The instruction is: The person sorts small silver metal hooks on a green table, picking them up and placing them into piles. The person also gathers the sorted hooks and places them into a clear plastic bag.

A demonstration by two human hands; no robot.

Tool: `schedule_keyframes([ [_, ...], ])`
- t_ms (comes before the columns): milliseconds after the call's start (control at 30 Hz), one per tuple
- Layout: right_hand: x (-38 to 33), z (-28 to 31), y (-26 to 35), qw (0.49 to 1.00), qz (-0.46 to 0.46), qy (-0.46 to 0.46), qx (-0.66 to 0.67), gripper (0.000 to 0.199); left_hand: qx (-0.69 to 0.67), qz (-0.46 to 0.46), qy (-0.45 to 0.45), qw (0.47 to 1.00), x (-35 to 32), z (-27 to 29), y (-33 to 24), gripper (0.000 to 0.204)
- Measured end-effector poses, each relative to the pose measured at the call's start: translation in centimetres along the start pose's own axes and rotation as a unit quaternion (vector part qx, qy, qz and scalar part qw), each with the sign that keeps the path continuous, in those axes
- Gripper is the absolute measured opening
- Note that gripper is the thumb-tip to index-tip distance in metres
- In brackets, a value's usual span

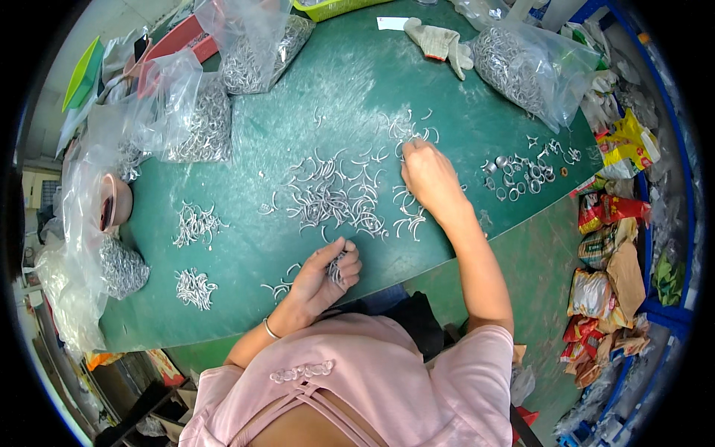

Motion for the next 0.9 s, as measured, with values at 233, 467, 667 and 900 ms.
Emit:
schedule_keyframes([
  [233, -1.3, 1.3, 2.4, 0.944, -0.058, 0.147, 0.29, 0.012, -0.015, -0.029, -0.031, 0.999, 0.1, -0.1, -0.4, 0.027],
  [467, -1.6, 2.9, 1.4, 0.997, -0.031, -0.046, 0.049, 0.014, -0.049, -0.034, -0.017, 0.998, 0.6, 0.2, -0.3, 0.027],
  [667, -0.9, 0.4, 0.0, 0.996, -0.001, -0.035, 0.081, 0.014, -0.095, 0.014, 0.05, 0.994, 1.1, 1.0, 0.6, 0.024],
  [900, -3.8, 1.6, 6.2, 0.907, 0.09, 0.154, 0.382, 0.017, -0.077, -0.04, -0.118, 0.989, 0.2, -0.9, -1.0, 0.025],
])
Point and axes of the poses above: each hand's wrist, its own x-axis towards the middle knuckle, its own z-axis out of the back of the hand, y = z × x, the point moved 9 cm from there along x, towards the middle knuckle
